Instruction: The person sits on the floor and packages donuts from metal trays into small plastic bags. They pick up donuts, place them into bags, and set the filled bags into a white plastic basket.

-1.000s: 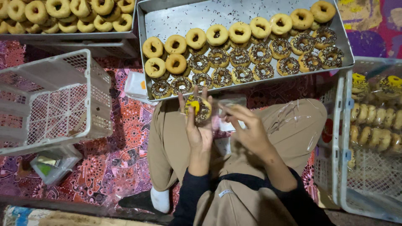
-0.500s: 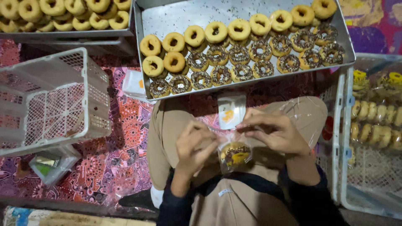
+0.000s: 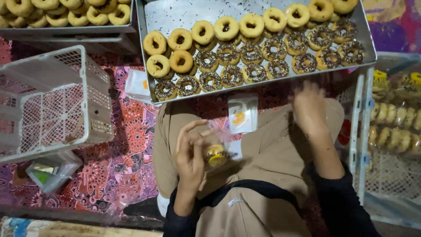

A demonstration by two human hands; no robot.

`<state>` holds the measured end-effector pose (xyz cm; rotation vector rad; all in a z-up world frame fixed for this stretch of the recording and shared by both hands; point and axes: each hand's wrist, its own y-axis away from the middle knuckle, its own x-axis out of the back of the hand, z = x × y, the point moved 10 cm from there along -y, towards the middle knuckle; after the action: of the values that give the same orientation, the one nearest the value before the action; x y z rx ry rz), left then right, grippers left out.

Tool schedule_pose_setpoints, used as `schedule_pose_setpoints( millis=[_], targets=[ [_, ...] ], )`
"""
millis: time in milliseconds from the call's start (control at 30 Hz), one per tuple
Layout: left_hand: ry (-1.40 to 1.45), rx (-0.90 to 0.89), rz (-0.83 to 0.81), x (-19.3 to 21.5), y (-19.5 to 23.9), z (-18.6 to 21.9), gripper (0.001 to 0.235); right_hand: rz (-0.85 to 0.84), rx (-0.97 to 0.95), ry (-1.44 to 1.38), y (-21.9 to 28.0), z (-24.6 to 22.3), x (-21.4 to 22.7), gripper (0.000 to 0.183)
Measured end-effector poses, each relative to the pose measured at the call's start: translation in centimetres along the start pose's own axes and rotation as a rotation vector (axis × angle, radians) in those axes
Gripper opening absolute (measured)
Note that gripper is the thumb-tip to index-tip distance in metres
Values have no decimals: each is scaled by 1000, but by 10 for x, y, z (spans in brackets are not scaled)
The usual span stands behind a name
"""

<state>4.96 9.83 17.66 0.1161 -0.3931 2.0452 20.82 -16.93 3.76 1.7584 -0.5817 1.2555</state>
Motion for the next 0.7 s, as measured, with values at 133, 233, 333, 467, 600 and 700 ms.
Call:
schedule_pose_setpoints(
  millis=[133, 233, 333, 467, 600, 700],
  targets=[
    [-37, 299, 50, -5, -4, -88, 13, -18, 673, -840, -10, -118, -35, 43],
    [-101, 299, 93, -2, -12, -129, 15, 163, 425, -1381, -51, -147, -63, 33],
    [-209, 226, 196, 22, -4, -145, 20, 210, 68, -1681, -71, -163, -115, 18],
    [-575, 361, 83, 29, 30, -176, 23, -215, -400, -1609, -58, -178, -223, 34],
    [-382, 379, 106, 13, 30, -203, 21, -76, -127, -1169, -112, -116, -239, 30],
    [-407, 349, 60, -26, -8, -230, 24, 261, 202, -423, -165, -61, -215, 23]
  ],
)
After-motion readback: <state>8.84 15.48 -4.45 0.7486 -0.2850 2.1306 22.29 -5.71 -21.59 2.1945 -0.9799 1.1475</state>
